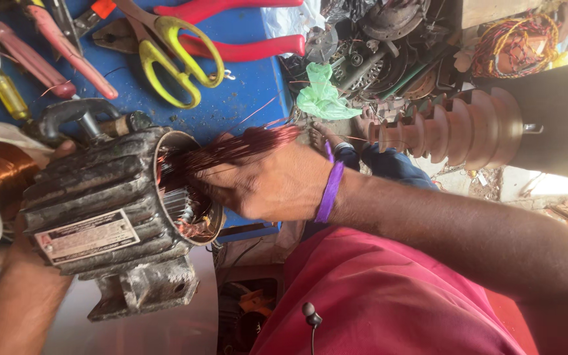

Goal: The person cuts small rectangular pieces of white paper with scissors and inserts them into the slots of an electric motor. They also handle and insert copper wire coils into the motor housing.

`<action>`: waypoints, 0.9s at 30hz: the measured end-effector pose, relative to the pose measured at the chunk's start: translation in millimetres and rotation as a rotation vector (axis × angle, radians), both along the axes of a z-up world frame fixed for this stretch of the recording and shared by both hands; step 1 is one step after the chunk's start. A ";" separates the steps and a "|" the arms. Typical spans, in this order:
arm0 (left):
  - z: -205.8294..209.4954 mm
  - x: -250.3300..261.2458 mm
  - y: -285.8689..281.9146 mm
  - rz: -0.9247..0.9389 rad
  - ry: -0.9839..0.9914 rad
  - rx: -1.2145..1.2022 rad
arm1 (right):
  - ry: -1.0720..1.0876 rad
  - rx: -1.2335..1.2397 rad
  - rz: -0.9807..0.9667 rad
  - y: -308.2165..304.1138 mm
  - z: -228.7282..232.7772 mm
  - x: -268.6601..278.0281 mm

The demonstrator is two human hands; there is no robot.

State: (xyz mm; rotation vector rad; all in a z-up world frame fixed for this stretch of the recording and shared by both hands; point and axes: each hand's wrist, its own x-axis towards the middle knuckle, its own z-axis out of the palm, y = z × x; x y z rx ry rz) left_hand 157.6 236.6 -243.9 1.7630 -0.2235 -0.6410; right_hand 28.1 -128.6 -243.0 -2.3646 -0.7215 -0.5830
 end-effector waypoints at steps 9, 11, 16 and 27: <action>0.7 3.5 -1.3 0.007 -0.002 0.000 | 0.028 0.016 0.022 -4.9 9.2 8.0; 0.7 6.1 -1.4 0.004 -0.005 -0.003 | 0.075 0.029 0.011 -1.9 11.7 13.1; -1.9 6.7 0.8 0.007 0.006 -0.003 | 0.098 0.085 -0.031 2.5 12.6 12.1; -8.9 1.2 6.7 0.022 0.017 -0.014 | -0.011 0.002 -0.016 14.9 9.2 -7.0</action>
